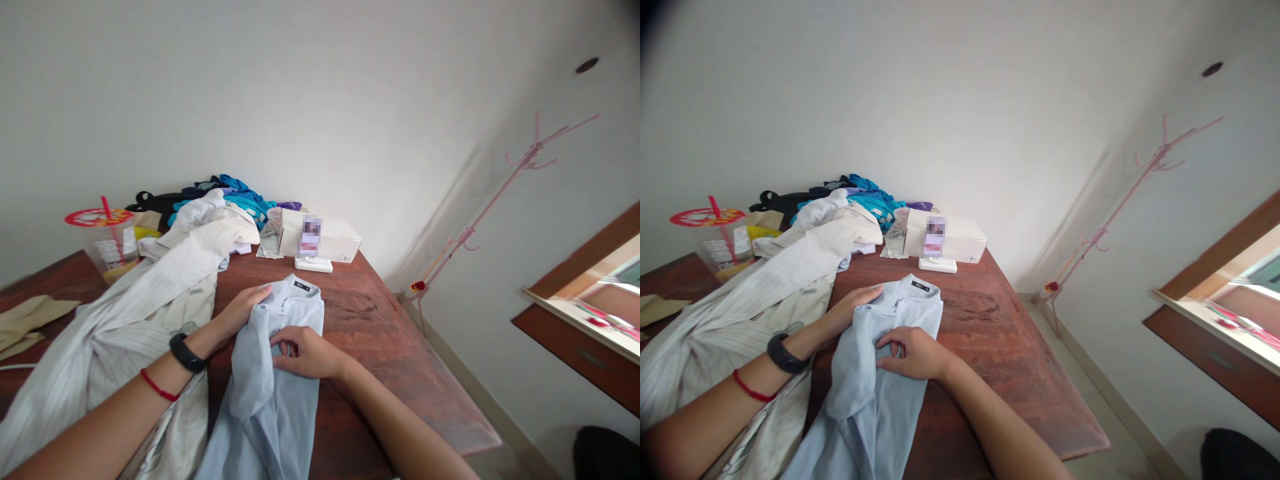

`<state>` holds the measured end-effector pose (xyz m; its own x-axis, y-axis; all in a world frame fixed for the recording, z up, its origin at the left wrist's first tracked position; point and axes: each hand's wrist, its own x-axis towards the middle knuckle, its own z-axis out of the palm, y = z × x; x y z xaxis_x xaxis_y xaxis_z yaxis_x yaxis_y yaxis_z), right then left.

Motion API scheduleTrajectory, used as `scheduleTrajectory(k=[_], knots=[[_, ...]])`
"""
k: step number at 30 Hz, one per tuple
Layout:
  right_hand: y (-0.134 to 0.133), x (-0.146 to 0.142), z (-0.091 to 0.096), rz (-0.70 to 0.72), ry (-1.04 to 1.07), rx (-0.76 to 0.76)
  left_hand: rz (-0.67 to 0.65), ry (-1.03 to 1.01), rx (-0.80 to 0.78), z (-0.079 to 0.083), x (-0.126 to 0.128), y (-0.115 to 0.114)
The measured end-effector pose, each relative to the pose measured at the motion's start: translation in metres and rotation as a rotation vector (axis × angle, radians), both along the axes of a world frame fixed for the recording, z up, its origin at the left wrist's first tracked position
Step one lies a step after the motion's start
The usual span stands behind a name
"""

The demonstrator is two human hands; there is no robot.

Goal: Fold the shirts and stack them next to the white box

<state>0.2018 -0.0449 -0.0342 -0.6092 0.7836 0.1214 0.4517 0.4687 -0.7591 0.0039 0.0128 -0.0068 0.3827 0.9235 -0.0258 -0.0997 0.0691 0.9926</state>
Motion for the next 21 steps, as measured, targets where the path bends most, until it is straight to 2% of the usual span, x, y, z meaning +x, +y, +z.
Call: scheduleTrajectory(k=[5,10,15,21], knots=[[0.0006,0.0009,-0.0017,-0.030,-0.044,0.037,0.120,-0.003,-0.001,-0.0058,-0.0011,0.0050],[0.0004,0.0025,0.0006,-0.082,-0.110,0.021,0.143,-0.021,-0.002,-0.0102,-0.0023,0.0093],[0.0026,0.0065,0.0043,-0.151,-0.169,0.007,0.159,-0.006,-0.011,-0.0078,-0.0013,0.0068],[0.0047,0.0077,0.0046,-0.171,-0.202,0.004,0.172,-0.001,-0.015,-0.0106,-0.0012,0.0090]])
